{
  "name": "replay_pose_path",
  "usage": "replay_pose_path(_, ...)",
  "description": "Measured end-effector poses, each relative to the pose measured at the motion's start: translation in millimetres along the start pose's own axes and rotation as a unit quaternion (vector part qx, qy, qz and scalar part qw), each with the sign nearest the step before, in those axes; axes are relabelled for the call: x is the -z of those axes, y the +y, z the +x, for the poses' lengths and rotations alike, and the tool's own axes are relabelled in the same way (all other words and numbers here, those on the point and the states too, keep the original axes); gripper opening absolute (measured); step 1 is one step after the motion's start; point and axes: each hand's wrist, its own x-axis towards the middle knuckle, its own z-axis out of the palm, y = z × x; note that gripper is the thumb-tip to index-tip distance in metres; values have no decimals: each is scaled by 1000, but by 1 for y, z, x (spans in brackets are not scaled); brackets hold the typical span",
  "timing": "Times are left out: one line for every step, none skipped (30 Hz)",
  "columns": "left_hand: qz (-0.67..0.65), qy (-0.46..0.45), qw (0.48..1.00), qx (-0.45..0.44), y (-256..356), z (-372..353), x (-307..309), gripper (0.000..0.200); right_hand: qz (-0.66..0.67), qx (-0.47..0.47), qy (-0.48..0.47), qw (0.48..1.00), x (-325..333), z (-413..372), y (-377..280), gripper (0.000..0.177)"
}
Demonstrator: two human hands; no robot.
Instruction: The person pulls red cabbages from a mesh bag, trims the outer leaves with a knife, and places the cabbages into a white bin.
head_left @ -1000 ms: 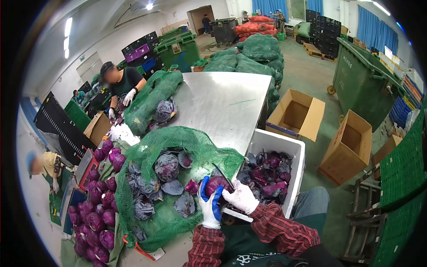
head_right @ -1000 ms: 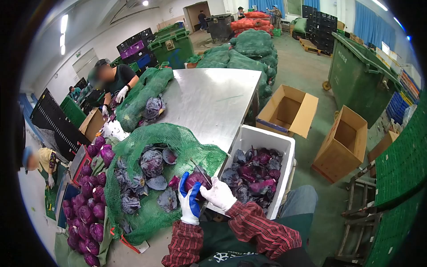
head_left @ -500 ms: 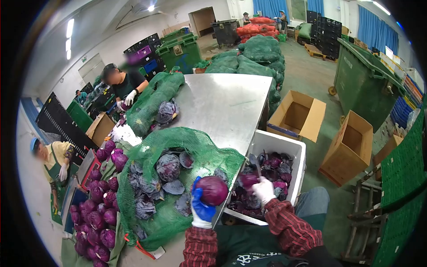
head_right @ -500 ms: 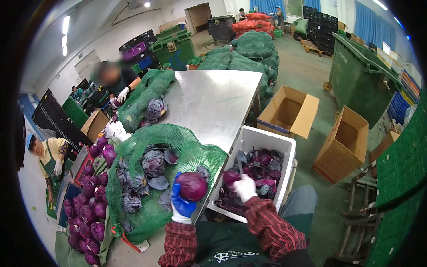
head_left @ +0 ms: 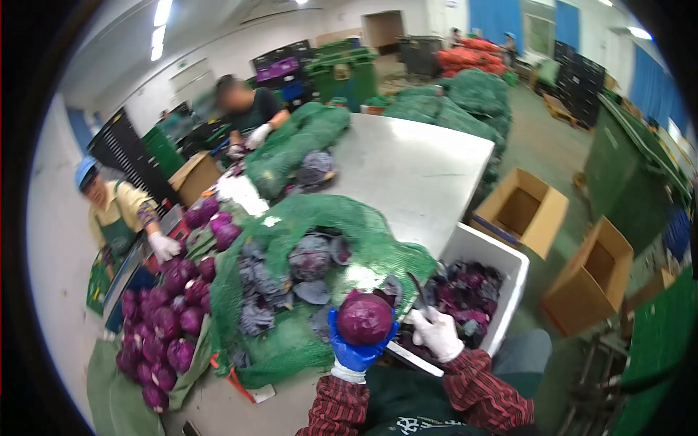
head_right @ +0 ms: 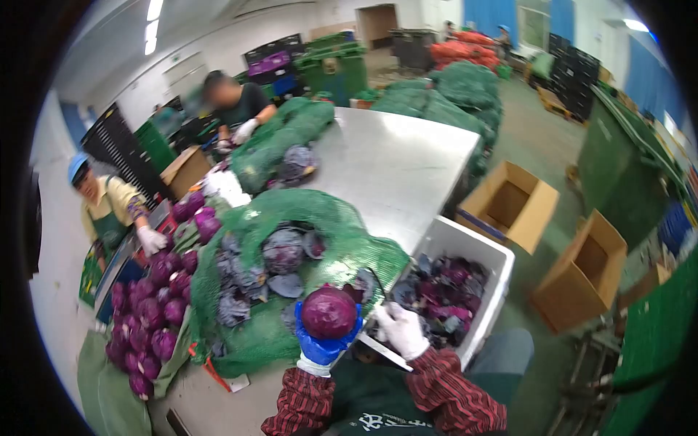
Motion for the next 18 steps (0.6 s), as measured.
replay_pose_path(-38, -12, 999, 5, 7, -8, -7, 70, 3, -19, 11, 1000, 0, -1, -4, 18)
replay_pose_path(54, -37, 997, -40, 20, -14, -8, 67, 7, -9, 23, 1000, 3, 0, -8, 18)
replay_pose_path(78, -26, 993, -88, 32, -29, -23, 66, 13, -1, 31, 999, 7, 1, -8, 18)
replay_pose_path(69, -34, 990, -121, 51, -42, -34, 67, 31, 1, 49, 998, 12, 7, 3, 18)
replay_pose_path(59, -42, 986, -151, 70, -56, -44, 68, 49, 0, 69, 996, 19, 13, 15, 18)
replay_pose_path(95, -49, 974, -202, 91, -72, -53, 70, 27, -13, 77, 997, 27, 13, 21, 19)
replay_pose_path(129, -55, 959, -245, 113, -88, -61, 71, 4, -24, 93, 995, 37, 14, 25, 19)
replay_pose_path(131, -40, 949, -285, 137, -104, -70, 75, -5, -39, 91, 995, 46, 14, 34, 21)
replay_pose_path(160, -43, 935, -313, 163, -119, -75, 76, -14, -53, 95, 994, 54, 15, 46, 23)
replay_pose_path(174, -15, 915, -363, 185, -132, -84, 76, -24, -52, 88, 994, 61, 17, 56, 26)
replay_pose_path(172, -21, 911, -374, 214, -143, -84, 76, -35, -52, 83, 995, 67, 18, 67, 28)
replay_pose_path(180, -4, 896, -407, 235, -152, -83, 73, -28, -56, 86, 994, 72, 19, 77, 30)
replay_pose_path(179, -6, 893, -412, 257, -162, -84, 73, -54, -48, 78, 994, 77, 22, 90, 31)
replay_pose_path(162, 15, 890, -426, 282, -171, -82, 71, -52, -58, 67, 995, 75, 19, 87, 32)
replay_pose_path(144, 37, 887, -438, 308, -181, -77, 68, -51, -70, 57, 995, 74, 16, 83, 33)
replay_pose_path(156, 45, 867, -471, 343, -191, -66, 69, -64, -71, 51, 994, 82, 22, 100, 33)
replay_pose_path(168, 54, 847, -502, 371, -200, -60, 69, -64, -72, 53, 994, 81, 21, 107, 33)
replay_pose_path(166, 100, 811, -552, 377, -204, -73, 68, -61, -69, 61, 994, 80, 22, 110, 33)
